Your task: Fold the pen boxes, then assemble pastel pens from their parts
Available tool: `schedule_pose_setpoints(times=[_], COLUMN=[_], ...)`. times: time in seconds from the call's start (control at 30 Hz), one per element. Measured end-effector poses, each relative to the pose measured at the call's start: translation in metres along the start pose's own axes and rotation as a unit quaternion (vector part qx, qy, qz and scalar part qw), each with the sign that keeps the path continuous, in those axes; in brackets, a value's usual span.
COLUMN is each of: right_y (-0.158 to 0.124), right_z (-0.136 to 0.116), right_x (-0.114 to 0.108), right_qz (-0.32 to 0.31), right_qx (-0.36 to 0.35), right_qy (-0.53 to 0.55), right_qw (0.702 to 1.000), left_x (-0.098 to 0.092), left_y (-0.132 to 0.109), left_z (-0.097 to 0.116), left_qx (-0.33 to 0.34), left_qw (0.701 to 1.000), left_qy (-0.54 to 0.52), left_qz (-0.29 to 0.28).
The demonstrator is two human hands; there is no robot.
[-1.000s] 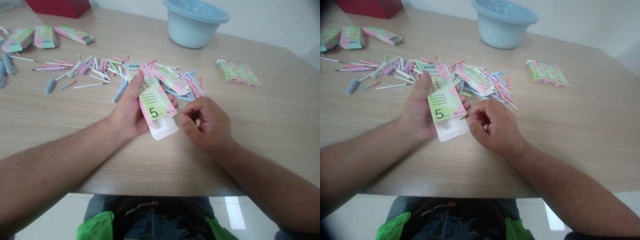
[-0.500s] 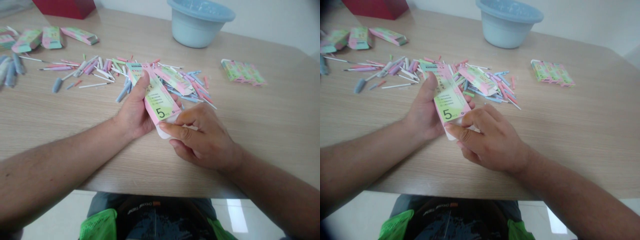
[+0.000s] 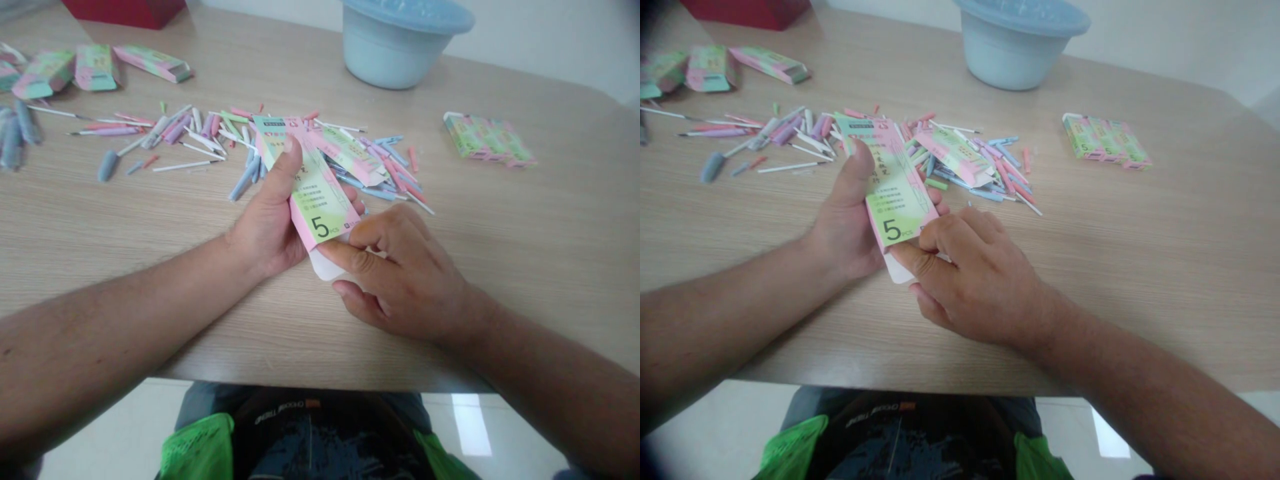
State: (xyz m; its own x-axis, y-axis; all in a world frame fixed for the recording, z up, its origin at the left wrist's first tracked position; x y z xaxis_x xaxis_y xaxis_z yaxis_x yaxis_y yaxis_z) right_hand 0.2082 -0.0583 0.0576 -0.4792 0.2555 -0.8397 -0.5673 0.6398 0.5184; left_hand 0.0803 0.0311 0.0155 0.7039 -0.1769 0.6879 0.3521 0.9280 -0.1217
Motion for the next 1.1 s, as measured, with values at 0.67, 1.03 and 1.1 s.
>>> schedule_pose_setpoints(times=[0.67, 1.03, 1.1], right_y=[-0.012, -0.013, -0.010], right_z=[0.017, 0.023, 0.023], right_x=[-0.011, -0.004, -0.002], right_qz=[0.099, 0.075, 0.065], right_qx=[-0.004, 0.059, 0.064], right_qy=[0.031, 0.018, 0.015], right_qw=[0.995, 0.995, 0.996], left_x=[-0.005, -0.001, -0.003], left_y=[0.004, 0.006, 0.006], left_z=[0.001, 0.000, -0.001], left_qx=[-0.023, 0.021, 0.021], left_qw=[0.999, 0.999, 0.999], left_qy=[-0.023, -0.028, -0.028], left_qz=[-0.005, 0.027, 0.026])
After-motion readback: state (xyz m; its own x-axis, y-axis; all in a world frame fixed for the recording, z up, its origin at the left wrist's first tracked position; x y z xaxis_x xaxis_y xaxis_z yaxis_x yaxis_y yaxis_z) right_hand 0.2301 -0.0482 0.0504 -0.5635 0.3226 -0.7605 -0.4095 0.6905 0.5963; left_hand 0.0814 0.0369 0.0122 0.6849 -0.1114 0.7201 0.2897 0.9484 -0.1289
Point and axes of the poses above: each hand's wrist, its own y-axis towards the middle knuckle, its own x-axis out of the palm, z = x × y, the point moved 6 cm from there along y, towards the middle knuckle, and after that the axes turned 7 degrees about x, right-handed, at the moved point
